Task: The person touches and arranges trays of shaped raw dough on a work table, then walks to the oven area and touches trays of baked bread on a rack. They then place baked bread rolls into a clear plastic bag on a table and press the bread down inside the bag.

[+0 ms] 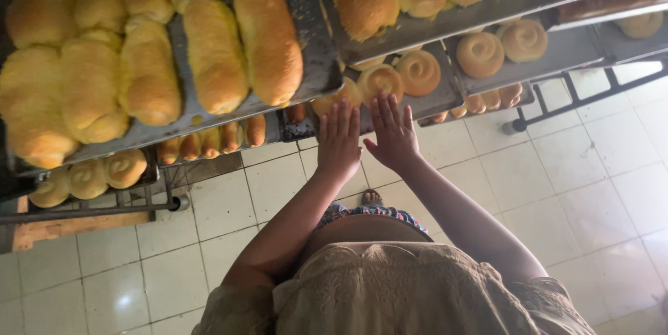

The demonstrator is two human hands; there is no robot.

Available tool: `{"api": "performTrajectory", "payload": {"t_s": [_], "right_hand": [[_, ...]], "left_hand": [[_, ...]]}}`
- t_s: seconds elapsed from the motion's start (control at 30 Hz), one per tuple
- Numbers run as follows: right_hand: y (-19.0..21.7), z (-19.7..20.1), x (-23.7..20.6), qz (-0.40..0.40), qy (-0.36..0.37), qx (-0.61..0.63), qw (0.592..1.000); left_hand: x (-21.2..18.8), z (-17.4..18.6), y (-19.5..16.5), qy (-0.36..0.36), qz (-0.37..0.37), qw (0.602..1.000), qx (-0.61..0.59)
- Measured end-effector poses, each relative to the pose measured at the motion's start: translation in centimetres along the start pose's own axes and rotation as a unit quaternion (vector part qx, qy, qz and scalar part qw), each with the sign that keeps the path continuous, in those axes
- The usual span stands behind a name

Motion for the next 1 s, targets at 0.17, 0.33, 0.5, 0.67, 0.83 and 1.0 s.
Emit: {"api": "performTrajectory", "payload": {"t_s": [0.17,0.33,0.5,0.67,0.83,1.0], "right_hand": [[-2.1,0.3,0.5,0.034,0.009,-0.028,0.999],[-2.3,0.5,0.7,0.074,0.003,-0.025,0.997],[-3.5,1.3,0.7,0.106,-0.015,0.027,0.994],[-4.9,2.1,0.2,0.102,-0.051,0.004,0.994],[-6.0,2.2,-0.5,0.098,-0.038,0.02,0.994],[-9.0,2.7,-0.9,0.099,-0.012,0.134,0.986]], "left_hand": [[1.2,-1.2,-0.8,0.028,0.071,0.997,-0.009],[0.8,-1.3,-0.3,0.031,0.099,0.994,0.021],[1.2,-1.2,-0.7,0.022,0.094,0.994,0.044],[1.3,-1.1,-1.5,0.02,0.09,0.994,0.053],[1.4,-1.0,-2.8,0.022,0.085,0.995,0.049],[1.8,-0.7,-4.7,0.013,0.089,0.996,0.029]]}}
Point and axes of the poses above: each hand's wrist, its own x-axis towards the middle knuckle, its own z-axis out of the back of the hand, y = z × x, the point moved 5 cm from there along x, towards the middle knuckle, and after that the axes turned 8 degrees about y, right-handed, at the moved point
